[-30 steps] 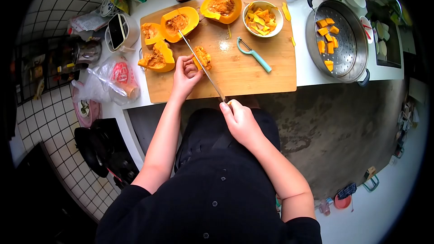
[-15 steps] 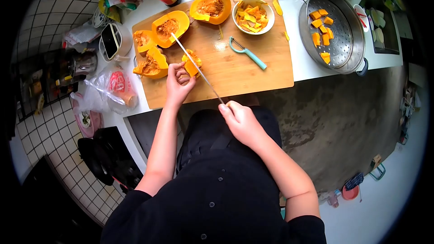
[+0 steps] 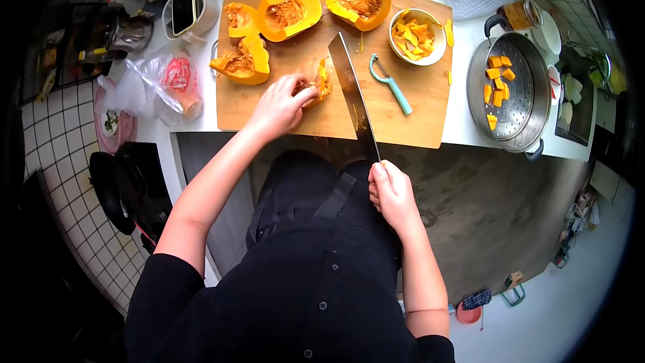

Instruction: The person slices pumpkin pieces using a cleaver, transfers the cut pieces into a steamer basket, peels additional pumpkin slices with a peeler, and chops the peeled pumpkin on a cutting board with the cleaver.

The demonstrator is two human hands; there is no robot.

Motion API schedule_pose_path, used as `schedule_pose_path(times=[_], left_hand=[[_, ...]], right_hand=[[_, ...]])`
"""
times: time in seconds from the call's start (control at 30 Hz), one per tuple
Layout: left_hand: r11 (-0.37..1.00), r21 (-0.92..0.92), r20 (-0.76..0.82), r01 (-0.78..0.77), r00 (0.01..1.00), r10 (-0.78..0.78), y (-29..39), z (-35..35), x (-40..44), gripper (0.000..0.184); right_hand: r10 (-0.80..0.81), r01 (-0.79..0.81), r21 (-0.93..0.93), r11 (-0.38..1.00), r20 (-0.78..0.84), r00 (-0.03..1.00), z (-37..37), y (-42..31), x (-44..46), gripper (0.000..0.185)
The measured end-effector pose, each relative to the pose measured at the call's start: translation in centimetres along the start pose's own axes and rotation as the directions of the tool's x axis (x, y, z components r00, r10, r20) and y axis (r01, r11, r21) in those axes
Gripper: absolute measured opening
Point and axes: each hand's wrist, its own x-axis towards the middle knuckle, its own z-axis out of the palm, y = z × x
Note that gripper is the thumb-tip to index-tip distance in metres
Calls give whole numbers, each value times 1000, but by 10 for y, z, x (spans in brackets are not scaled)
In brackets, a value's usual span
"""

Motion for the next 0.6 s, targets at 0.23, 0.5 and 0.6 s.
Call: schedule_pose_path(times=[0.23, 0.5, 0.6], left_hand=[[870, -150, -203, 470, 846, -493, 40, 24, -12, 48], [950, -83, -180, 301, 933, -311, 9, 19, -22, 39], [958, -81, -146, 275, 948, -284, -9, 13, -23, 40]], right_hand=[[-9, 11, -87, 996, 23, 1000, 1, -4, 9, 33], [-30, 46, -243, 969, 69, 997, -10, -22, 22, 36], [-25, 50, -291, 955, 89, 996, -13, -26, 31, 37]])
